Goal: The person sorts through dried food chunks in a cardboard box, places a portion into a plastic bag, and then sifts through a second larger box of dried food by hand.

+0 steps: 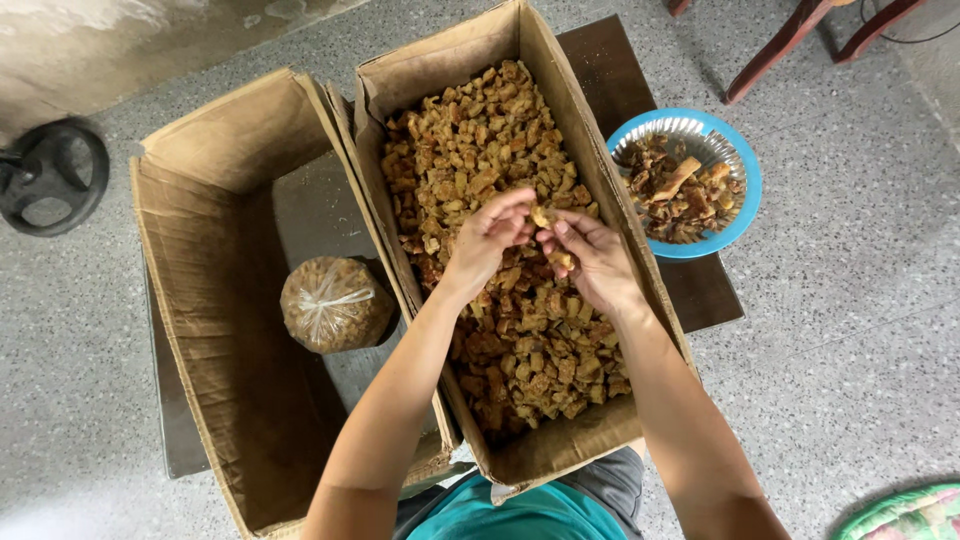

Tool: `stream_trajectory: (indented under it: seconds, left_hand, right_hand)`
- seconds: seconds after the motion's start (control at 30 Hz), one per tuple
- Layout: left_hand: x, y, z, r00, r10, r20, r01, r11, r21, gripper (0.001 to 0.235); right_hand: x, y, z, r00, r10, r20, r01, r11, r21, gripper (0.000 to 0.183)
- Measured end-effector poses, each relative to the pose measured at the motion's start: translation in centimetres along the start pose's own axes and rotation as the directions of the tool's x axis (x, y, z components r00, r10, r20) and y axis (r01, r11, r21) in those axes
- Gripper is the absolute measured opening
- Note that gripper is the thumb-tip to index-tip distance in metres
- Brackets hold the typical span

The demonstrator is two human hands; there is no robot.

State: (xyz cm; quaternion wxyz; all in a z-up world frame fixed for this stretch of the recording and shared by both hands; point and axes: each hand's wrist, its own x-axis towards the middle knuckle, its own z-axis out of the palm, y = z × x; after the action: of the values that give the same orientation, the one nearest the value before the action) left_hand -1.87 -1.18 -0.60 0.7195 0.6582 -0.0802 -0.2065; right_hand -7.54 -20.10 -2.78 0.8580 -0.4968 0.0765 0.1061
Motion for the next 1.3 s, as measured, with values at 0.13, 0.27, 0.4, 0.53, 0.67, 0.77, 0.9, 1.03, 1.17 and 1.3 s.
stream_trajectory:
  seconds: [0.13, 0.27, 0.4, 0.53, 0.67, 0.77, 0.9, 1.03, 1.17, 1.3]
  left_hand:
    - [-0.6, 1.0, 1.4, 0.971, -0.173, -0.164, 0.195, 0.972, 0.129, 0.041]
    - [-0.4, -0.6, 2.8, 0.981, -0.011, -0.191, 0.079, 0.933, 0.351, 0.044]
    - [-0.8, -2.1, 4.3, 0.964, 0.155, -0.216, -0.043, 0.893, 0.449, 0.05]
    - [-0.9, -1.6, 5.8, 0.955, 0.027, -0.294, 0.108, 0.894, 0.435, 0.055]
    - [-0.7, -1.8, 6.4, 0.964, 0.125, -0.234, 0.017, 0.852, 0.523, 0.065]
    - [0.4, -2.8, 7.0, 0.957, 0.245, -0.155, -0.025, 0.601, 0.799, 0.058]
    - [0.2, -3.7, 7.1, 0.929, 0.291, -0.229, -0.108, 0.805, 0.583, 0.055]
    - [0.2, -4.2, 6.7, 0.937, 0.287, -0.2, -0.115, 0.794, 0.597, 0.05]
    - [0.0, -5.1, 6.5, 0.94, 0.289, -0.181, -0.115, 0.768, 0.63, 0.049]
    - [0.0, -5.5, 6.8, 0.969, 0.23, -0.094, -0.125, 0.778, 0.616, 0.049]
  right_hand:
    - [0.2, -0.2, 0.7, 0.992, -0.109, -0.068, 0.093, 0.973, -0.21, 0.035]
    - [0.2, 0.0, 1.1, 0.978, -0.205, -0.048, 0.166, 0.892, -0.421, 0.035]
    - [0.7, 1.5, 1.0, 0.912, -0.393, -0.117, 0.158, 0.6, -0.784, 0.046]
    - [1.2, 3.3, 0.9, 0.906, -0.361, -0.22, 0.023, 0.56, -0.828, 0.049]
    - [0.8, 4.2, 0.8, 0.856, -0.491, -0.165, 0.204, 0.612, -0.764, 0.049]
    - [1.1, 4.8, -0.1, 0.881, -0.381, -0.279, 0.125, 0.758, -0.64, 0.049]
    - [2.4, 6.6, -2.1, 0.883, -0.347, -0.317, 0.167, 0.861, -0.48, 0.05]
    - [2.8, 7.6, -2.3, 0.921, -0.307, -0.241, 0.263, 0.945, -0.196, 0.045]
    - [1.9, 6.4, -1.1, 0.952, -0.085, -0.295, 0.083, 0.996, -0.019, 0.037]
    - [1.1, 5.6, -1.9, 0.979, 0.084, -0.185, -0.035, 0.966, 0.257, 0.018]
